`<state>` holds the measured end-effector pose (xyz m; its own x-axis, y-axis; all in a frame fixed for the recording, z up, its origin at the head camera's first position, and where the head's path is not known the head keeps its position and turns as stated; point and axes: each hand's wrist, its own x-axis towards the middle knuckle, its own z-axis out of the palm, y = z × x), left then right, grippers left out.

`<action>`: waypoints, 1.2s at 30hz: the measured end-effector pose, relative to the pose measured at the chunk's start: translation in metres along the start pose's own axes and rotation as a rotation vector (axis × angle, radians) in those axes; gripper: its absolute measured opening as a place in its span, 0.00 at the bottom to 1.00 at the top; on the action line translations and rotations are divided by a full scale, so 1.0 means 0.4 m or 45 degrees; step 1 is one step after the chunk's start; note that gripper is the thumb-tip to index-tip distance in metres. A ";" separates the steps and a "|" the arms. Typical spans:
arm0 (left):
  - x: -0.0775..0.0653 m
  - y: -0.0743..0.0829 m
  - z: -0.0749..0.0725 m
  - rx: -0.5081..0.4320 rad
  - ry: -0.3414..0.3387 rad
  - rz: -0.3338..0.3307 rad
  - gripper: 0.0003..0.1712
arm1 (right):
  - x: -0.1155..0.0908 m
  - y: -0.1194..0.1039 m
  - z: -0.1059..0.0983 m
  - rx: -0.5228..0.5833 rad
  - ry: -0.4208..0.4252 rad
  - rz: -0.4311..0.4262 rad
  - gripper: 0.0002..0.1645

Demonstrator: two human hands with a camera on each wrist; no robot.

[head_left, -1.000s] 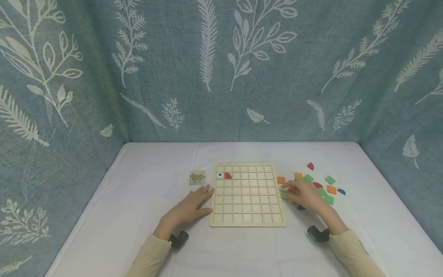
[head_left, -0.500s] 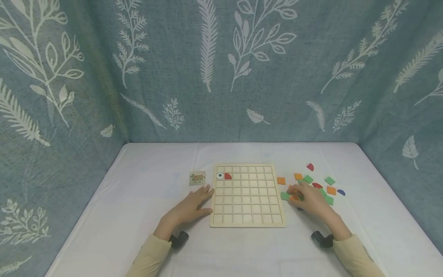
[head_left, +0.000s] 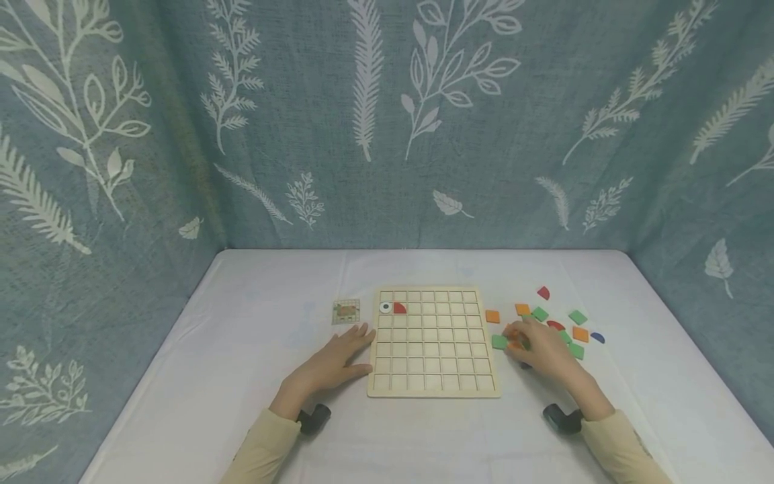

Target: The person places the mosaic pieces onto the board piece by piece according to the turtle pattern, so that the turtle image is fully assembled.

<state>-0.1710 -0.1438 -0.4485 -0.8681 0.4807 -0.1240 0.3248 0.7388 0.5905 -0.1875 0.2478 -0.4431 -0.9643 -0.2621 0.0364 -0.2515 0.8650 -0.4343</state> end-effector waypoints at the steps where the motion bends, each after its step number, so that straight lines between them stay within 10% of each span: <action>1: 0.000 0.001 0.000 0.000 0.001 -0.001 0.38 | 0.002 0.000 -0.001 0.001 0.008 -0.005 0.14; 36: 0.005 -0.001 0.002 -0.004 -0.010 0.000 0.38 | 0.126 -0.188 0.055 0.093 0.062 -0.311 0.14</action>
<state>-0.1725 -0.1427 -0.4495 -0.8651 0.4843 -0.1306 0.3234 0.7376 0.5928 -0.2153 0.1601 -0.4287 -0.8791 -0.4368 0.1909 -0.4725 0.7451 -0.4708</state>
